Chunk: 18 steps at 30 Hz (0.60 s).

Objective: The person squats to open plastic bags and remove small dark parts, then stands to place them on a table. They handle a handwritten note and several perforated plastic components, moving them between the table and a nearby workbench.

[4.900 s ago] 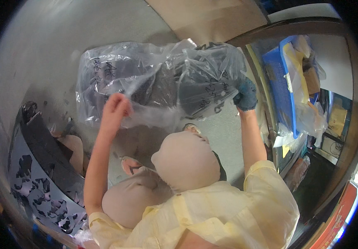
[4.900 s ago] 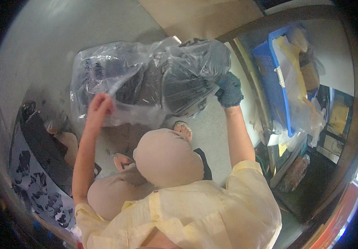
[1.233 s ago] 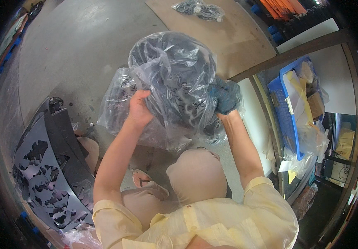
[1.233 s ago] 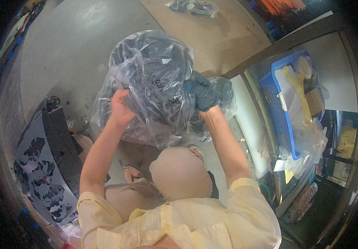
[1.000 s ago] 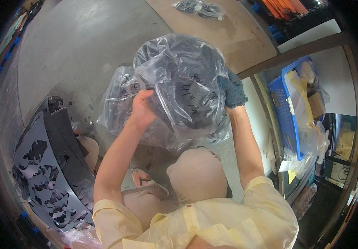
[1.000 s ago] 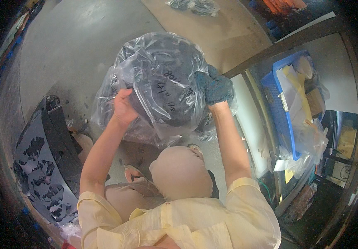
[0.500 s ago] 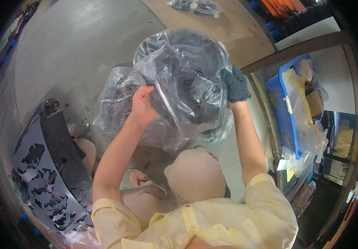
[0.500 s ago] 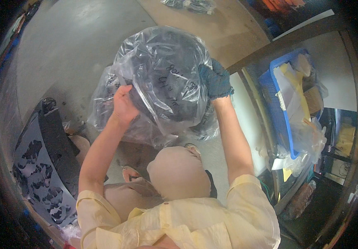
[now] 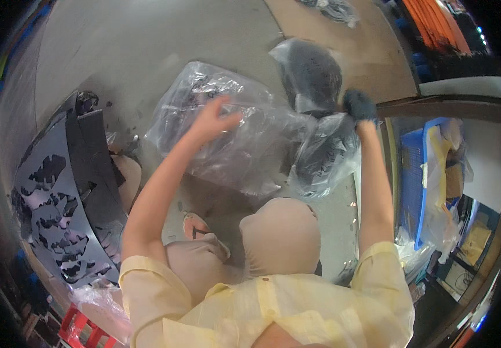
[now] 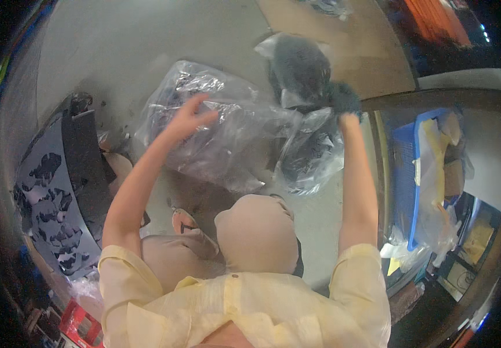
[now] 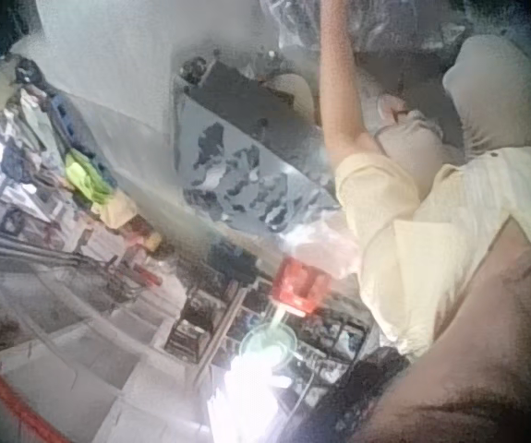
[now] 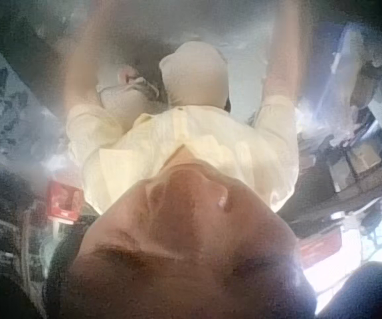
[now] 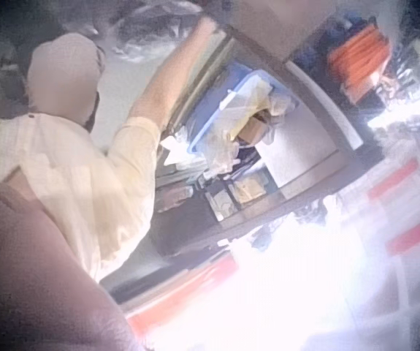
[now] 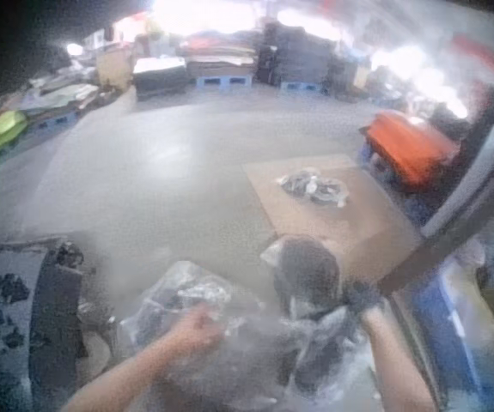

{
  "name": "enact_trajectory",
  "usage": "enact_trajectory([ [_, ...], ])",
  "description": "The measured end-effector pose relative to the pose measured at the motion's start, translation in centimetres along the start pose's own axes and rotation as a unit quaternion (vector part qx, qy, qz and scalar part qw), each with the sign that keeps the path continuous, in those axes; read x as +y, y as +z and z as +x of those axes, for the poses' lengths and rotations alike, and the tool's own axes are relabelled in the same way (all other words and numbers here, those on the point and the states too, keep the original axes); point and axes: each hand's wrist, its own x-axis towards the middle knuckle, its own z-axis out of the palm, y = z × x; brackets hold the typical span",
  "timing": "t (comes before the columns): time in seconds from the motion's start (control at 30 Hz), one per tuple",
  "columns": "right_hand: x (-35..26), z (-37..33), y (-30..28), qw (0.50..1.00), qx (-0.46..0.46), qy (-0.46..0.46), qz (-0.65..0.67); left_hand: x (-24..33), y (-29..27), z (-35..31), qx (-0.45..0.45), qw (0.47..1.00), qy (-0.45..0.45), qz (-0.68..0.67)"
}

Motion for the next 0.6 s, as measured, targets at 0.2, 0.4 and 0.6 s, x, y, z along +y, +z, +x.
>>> enact_trajectory([
  [0.2, 3.2, -13.9, 12.7, 0.773, -0.459, 0.262, 0.351, -11.6, -8.4, -1.2, 0.177, 0.946, -0.007, 0.27],
  [0.4, -3.3, -15.8, 21.3, 0.888, -0.418, 0.133, 0.137, -22.1, -12.8, -1.3, 0.252, 0.898, -0.244, 0.267],
  [0.6, -5.1, -13.9, 12.2, 0.883, -0.345, 0.215, 0.235, -19.3, -10.4, -2.2, 0.223, 0.936, -0.201, 0.183],
])
